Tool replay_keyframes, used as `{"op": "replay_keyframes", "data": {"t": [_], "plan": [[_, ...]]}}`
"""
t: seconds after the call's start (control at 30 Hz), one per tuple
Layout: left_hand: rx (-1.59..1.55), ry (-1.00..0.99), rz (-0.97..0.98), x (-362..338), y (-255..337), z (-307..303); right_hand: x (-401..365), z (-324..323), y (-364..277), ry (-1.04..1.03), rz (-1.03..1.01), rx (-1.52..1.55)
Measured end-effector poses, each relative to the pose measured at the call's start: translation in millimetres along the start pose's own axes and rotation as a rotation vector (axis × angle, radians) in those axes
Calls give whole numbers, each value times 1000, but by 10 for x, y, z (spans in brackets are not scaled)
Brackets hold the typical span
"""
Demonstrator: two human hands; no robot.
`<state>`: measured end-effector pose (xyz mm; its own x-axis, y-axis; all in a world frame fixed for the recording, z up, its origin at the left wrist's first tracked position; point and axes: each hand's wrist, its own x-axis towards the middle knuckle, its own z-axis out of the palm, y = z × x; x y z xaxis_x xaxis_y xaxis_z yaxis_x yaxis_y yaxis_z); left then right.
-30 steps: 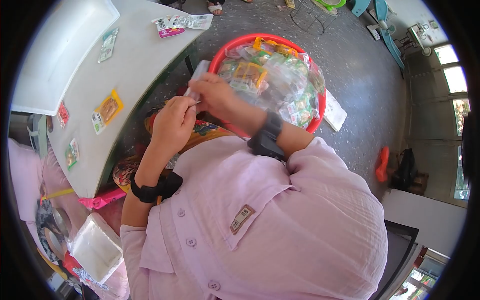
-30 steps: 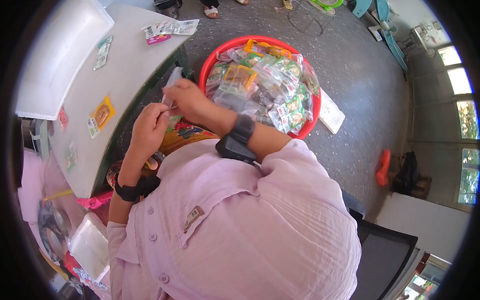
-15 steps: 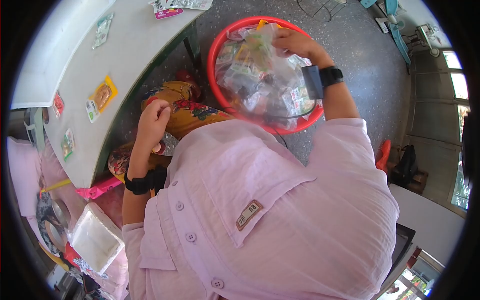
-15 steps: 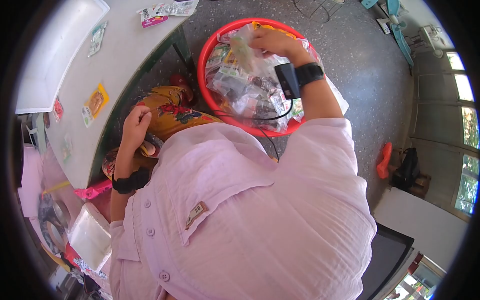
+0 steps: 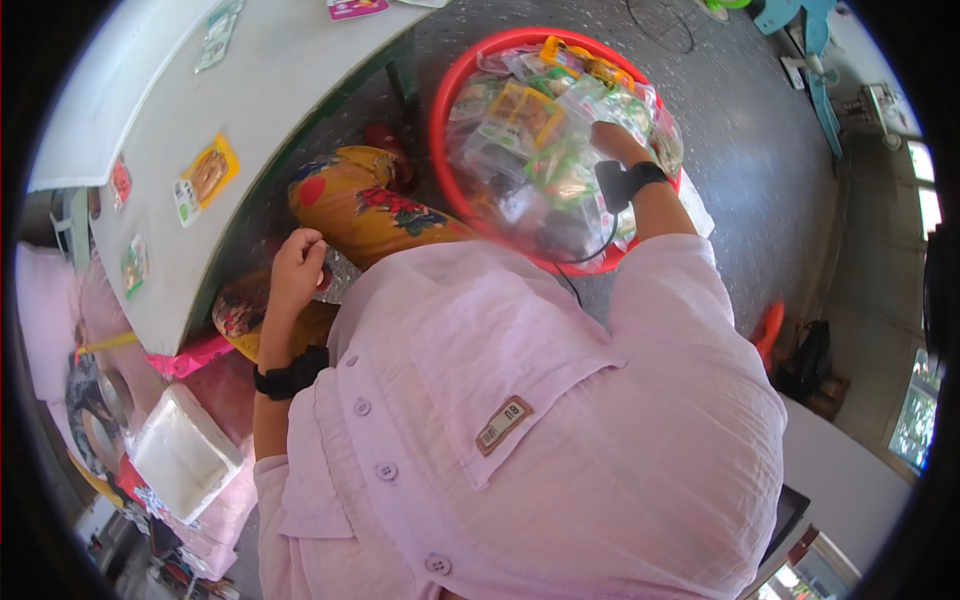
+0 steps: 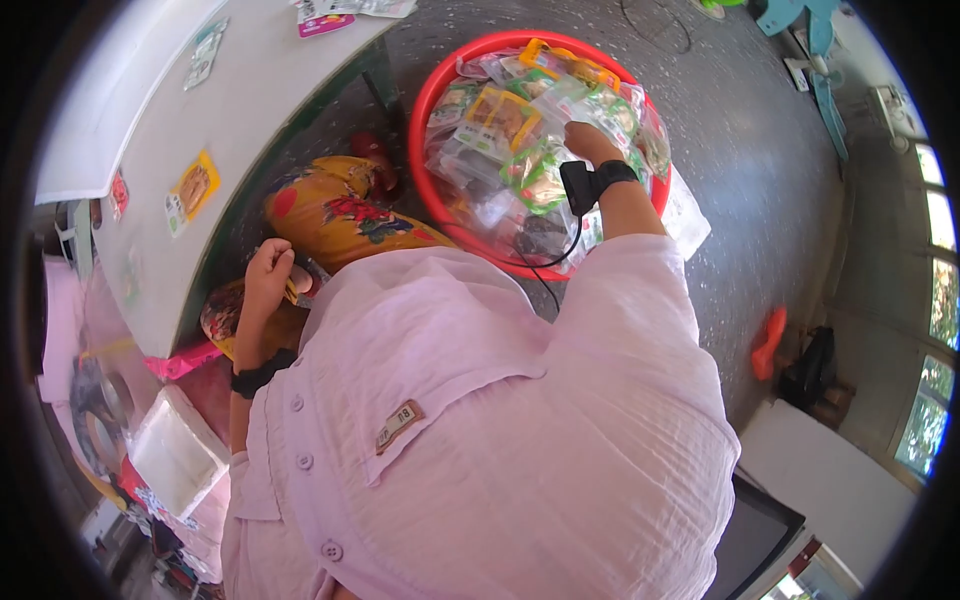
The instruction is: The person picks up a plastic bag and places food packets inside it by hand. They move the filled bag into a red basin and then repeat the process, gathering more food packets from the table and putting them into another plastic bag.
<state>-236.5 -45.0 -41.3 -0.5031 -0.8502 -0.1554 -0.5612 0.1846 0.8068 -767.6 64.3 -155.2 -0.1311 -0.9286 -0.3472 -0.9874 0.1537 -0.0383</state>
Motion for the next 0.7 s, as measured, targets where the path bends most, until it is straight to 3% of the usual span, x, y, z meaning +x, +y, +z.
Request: {"op": "replay_keyframes", "data": {"t": [0.07, 0.1, 0.17, 0.2, 0.23, 0.27, 0.33, 0.47, 0.5, 0.6, 0.7], "plan": [[-11, 26, 52, -30, -21, -19, 15, -111, -150, -8, -19, -69], [-10, 54, 69, -69, -32, -44, 158, 195, 54, 139, -160, -180], [40, 116, 100, -149, -38, -103, 444, 584, 277, 228, 79, 24], [25, 156, 124, -176, -156, -115, 499, 703, 395, 323, 31, -10], [162, 275, 313, -199, -213, -156, 479, 587, 319, 364, 99, 21], [101, 303, 181, -290, -165, -241, 459, 526, 327, 298, 90, -96], [-62, 345, -63, -441, -73, -390, 292, 11, -44, 245, 243, 106], [284, 812, 38, -877, -440, -908, 300, -712, -690, 386, 242, 84], [261, 929, -6, -1042, -452, -1053, 360, -832, -801, 413, 156, 121], [625, 1150, -251, -1633, -649, -1536, 705, -945, -1209, 627, -176, 363], [911, 1253, -418, -2239, -1124, -1984, 617, -1423, -2196, 430, -271, 799]]}}
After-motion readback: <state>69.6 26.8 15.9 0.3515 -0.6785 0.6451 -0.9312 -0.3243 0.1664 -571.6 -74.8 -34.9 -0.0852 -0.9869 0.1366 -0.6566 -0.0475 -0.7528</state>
